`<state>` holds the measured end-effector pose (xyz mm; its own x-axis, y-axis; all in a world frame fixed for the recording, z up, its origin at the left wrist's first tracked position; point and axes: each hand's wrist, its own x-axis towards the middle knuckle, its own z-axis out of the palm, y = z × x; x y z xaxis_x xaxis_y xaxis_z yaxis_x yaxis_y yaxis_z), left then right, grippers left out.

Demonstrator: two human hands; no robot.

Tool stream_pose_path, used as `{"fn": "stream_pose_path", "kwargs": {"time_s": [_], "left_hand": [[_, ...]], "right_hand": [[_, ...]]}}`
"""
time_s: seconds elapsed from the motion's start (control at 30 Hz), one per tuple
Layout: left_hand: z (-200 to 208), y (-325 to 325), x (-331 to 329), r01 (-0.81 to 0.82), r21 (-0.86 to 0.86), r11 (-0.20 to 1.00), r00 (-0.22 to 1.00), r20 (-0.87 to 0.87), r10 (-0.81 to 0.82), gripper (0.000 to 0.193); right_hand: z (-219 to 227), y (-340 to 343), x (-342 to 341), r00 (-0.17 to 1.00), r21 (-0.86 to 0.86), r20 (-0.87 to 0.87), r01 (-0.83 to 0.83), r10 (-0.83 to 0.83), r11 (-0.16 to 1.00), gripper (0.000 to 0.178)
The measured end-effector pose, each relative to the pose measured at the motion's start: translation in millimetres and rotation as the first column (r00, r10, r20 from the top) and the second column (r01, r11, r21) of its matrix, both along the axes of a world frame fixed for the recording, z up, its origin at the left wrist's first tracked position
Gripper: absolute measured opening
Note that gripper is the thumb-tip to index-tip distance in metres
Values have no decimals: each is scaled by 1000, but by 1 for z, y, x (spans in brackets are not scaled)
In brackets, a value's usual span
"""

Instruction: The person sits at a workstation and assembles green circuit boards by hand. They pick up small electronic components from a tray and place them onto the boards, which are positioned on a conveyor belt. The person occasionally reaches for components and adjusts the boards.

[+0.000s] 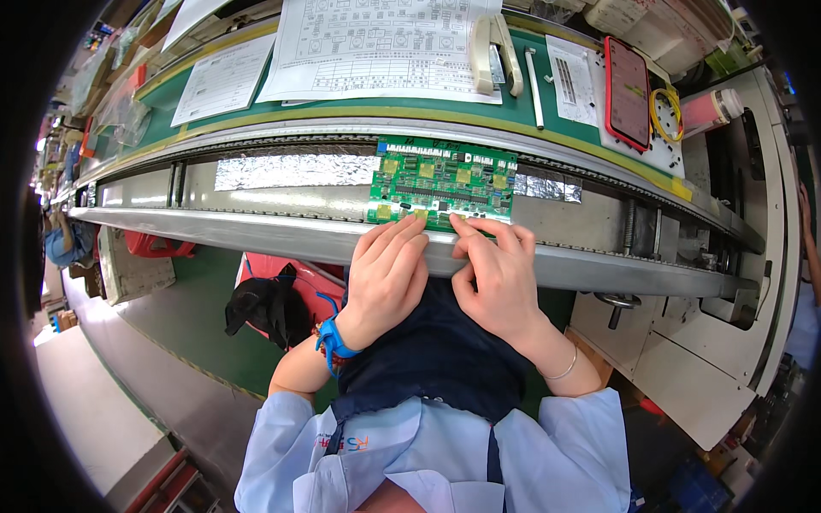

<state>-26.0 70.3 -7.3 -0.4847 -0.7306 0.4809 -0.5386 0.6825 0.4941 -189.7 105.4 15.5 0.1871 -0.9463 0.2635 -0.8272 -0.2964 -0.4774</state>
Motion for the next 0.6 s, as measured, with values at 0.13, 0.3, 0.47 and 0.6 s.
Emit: {"fn": "stream_pose_path", "kwargs": {"time_s": [0.13,0.3,0.47,0.6], "left_hand": [[2,1,-1,13,12,1000,1000,-3,-13,24],[3,-1,4,-17,-29,999,999,-33,16,23],[5,-16,0,-138,2,990,985,-100,137,22],[9,-19,-8,-101,15,995,994,-37,102,18]], "right_hand": [[-1,0,-4,1000,-20,9,19,-18,1000,43],[3,4,-16,995,-77,8,99,-99,992,27],[-2,0,-44,937,-82,-60,340,-345,937,27],[-9,2,-51,929,-10,-132,348,-346,937,28]]}}
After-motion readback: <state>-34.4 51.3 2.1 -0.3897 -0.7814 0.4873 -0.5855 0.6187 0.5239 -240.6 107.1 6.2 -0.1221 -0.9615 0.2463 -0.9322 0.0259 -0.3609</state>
